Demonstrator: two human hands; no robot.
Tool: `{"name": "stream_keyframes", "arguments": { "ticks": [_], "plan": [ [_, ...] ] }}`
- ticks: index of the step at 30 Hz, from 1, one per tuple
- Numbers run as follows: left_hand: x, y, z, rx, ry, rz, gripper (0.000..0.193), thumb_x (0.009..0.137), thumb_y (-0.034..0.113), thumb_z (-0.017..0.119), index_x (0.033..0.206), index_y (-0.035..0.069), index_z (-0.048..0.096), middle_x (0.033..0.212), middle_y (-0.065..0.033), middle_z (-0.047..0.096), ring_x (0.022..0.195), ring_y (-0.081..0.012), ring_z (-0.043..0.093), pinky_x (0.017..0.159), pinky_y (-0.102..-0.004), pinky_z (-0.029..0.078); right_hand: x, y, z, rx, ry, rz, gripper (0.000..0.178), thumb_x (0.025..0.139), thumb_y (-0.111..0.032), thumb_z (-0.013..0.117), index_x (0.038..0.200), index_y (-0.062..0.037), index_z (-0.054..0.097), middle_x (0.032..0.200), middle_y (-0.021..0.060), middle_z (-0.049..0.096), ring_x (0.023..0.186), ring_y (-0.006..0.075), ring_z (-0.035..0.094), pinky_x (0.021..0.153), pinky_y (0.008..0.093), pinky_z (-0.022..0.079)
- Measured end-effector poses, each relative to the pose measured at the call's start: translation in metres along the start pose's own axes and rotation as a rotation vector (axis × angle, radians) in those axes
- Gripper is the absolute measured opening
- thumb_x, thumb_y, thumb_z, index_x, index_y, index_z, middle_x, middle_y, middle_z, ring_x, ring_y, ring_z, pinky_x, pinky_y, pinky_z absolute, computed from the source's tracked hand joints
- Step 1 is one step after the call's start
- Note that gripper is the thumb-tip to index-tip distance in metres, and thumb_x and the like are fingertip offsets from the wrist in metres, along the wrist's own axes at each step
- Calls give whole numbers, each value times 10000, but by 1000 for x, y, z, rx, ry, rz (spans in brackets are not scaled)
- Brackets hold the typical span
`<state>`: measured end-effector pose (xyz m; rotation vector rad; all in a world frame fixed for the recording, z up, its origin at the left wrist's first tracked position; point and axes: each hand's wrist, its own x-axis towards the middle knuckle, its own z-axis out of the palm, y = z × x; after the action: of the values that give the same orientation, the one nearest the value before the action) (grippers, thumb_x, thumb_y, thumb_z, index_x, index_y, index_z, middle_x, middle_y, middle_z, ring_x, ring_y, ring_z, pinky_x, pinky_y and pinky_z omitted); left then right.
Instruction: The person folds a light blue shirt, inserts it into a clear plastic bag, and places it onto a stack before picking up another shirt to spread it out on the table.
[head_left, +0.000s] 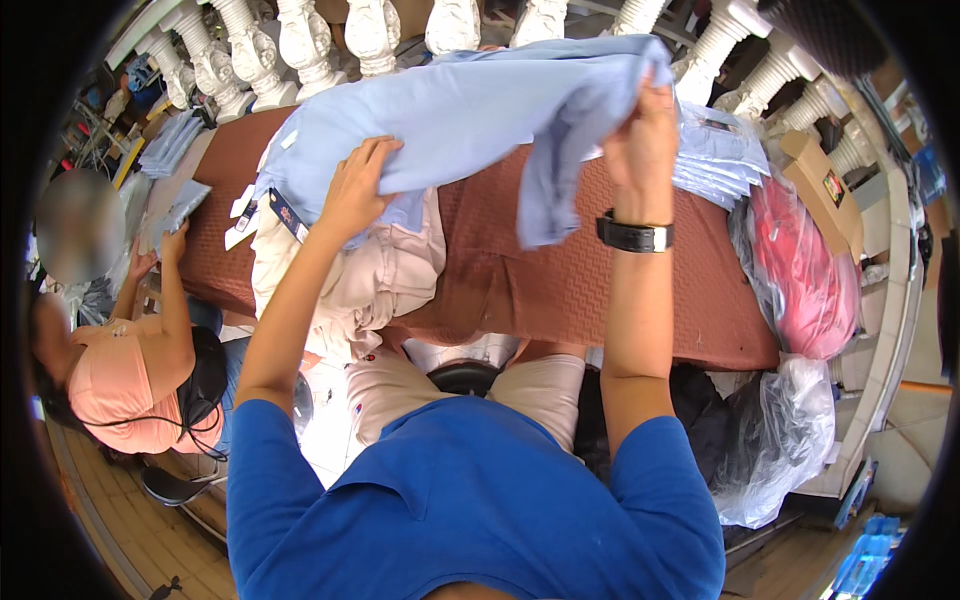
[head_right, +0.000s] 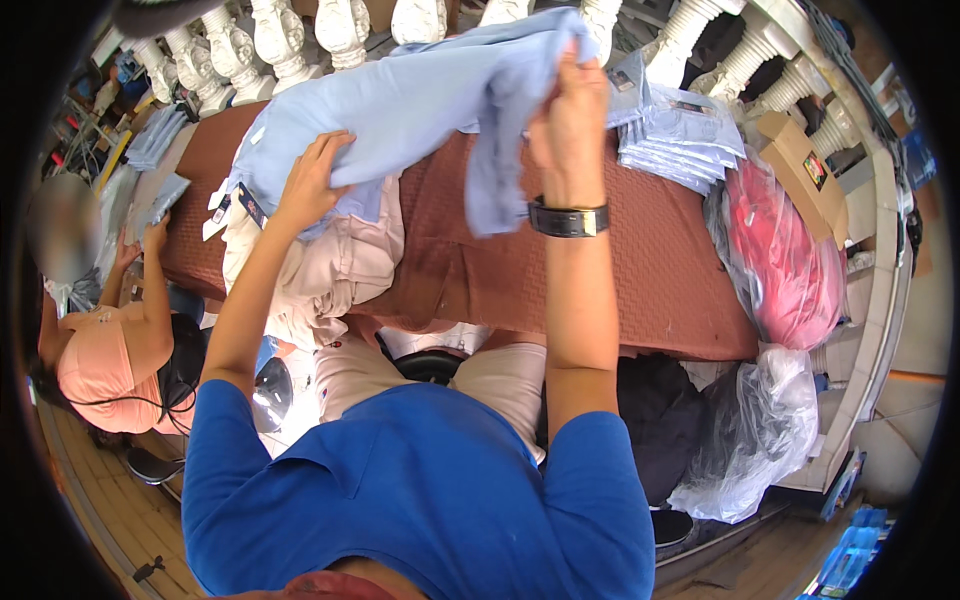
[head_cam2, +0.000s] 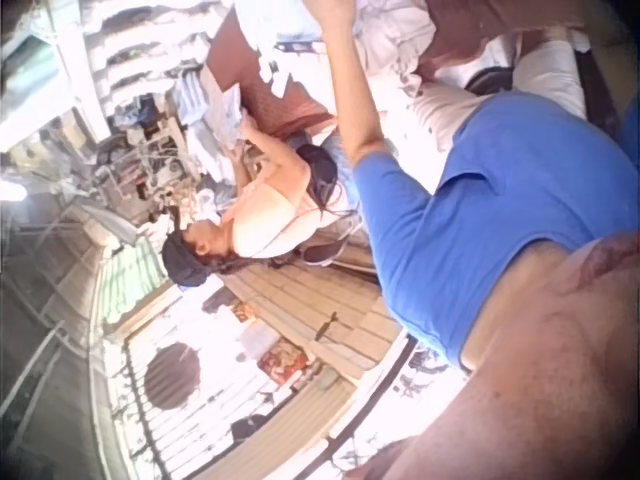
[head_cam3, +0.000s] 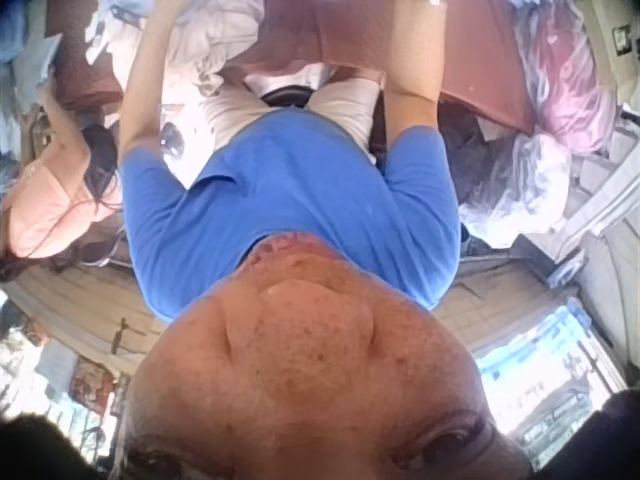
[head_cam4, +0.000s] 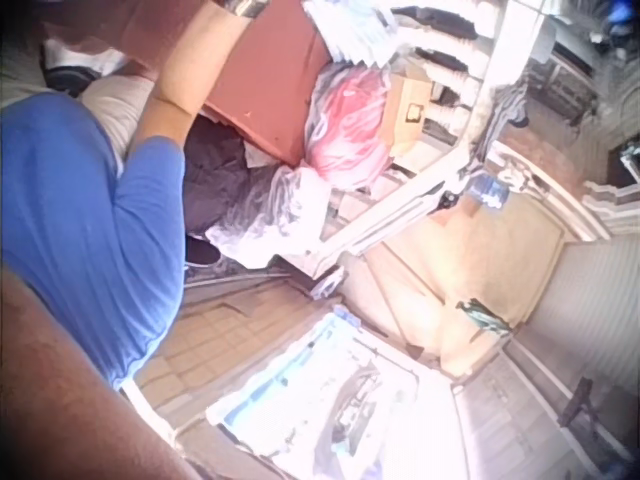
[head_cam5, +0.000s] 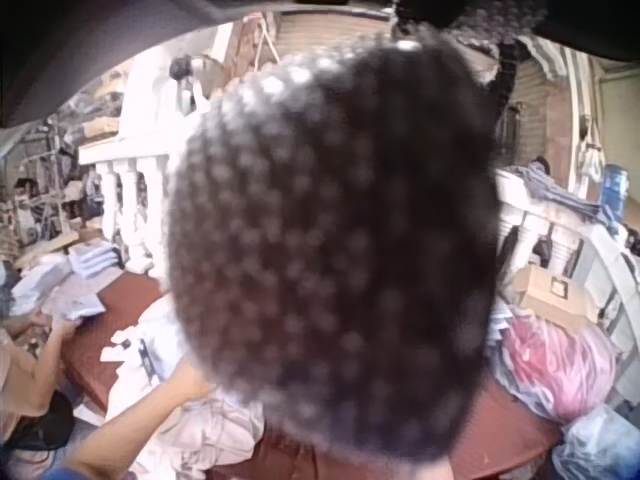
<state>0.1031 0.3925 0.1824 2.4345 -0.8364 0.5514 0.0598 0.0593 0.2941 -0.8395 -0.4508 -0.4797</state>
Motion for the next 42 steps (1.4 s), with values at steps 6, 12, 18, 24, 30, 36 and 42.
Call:
{"name": "stream_keyframes", "arguments": {
  "ticks": [6,12,18,24,30,36,42],
  "plan": [
    [18,-18,3,-142,295,-119,443,690,-115,525,1086,30,659,1044,-152,690,987,-351,657,872,-377,504,37,-87,-57,-296,436,-115,341,1043,-160,350,1193,36,585,1181,196,666,1132,298,640,1029,435,506],
    [65,108,-18,-890,92,76,376,688,-130,544,1019,15,647,913,-41,670,848,-108,600,770,-271,489,28,-118,-164,-2015,249,-44,694,863,-322,777,1371,53,491,1259,194,636,1157,335,615,1001,425,486],
    [70,171,8,-568,262,296,265,742,62,755,979,46,636,909,-107,653,827,-299,660,716,-366,529,-75,-33,15,-1243,-379,39,745,769,-90,815,1423,-22,465,1114,164,678,1011,271,641,929,359,485],
    [51,149,52,-375,282,342,361,763,176,771,1064,47,620,986,-113,625,879,-346,633,774,-415,508,-70,-58,-17,-1118,-218,78,152,872,22,657,1018,-5,690,920,24,678,852,102,581,797,250,457],
    [26,71,101,-315,161,84,207,910,103,633,1101,26,613,942,-131,634,834,-301,622,783,-389,488,-59,-95,-41,-1093,-41,-91,132,904,-30,676,1035,-26,677,900,-51,596,862,59,499,794,218,409],
    [28,126,88,-961,42,-206,165,975,157,584,1082,32,584,810,-134,629,744,-224,608,716,-367,486,-63,-130,-68,-1160,-162,-125,194,931,20,579,1116,5,633,1061,20,621,982,106,550,888,261,440],
    [-3,116,91,-160,74,364,350,753,140,725,1080,79,615,974,-143,654,886,-378,647,726,-433,522,-77,-173,-97,-1518,58,-284,218,966,-81,658,1133,58,652,1018,51,660,947,134,575,908,285,445]
  ]
}}
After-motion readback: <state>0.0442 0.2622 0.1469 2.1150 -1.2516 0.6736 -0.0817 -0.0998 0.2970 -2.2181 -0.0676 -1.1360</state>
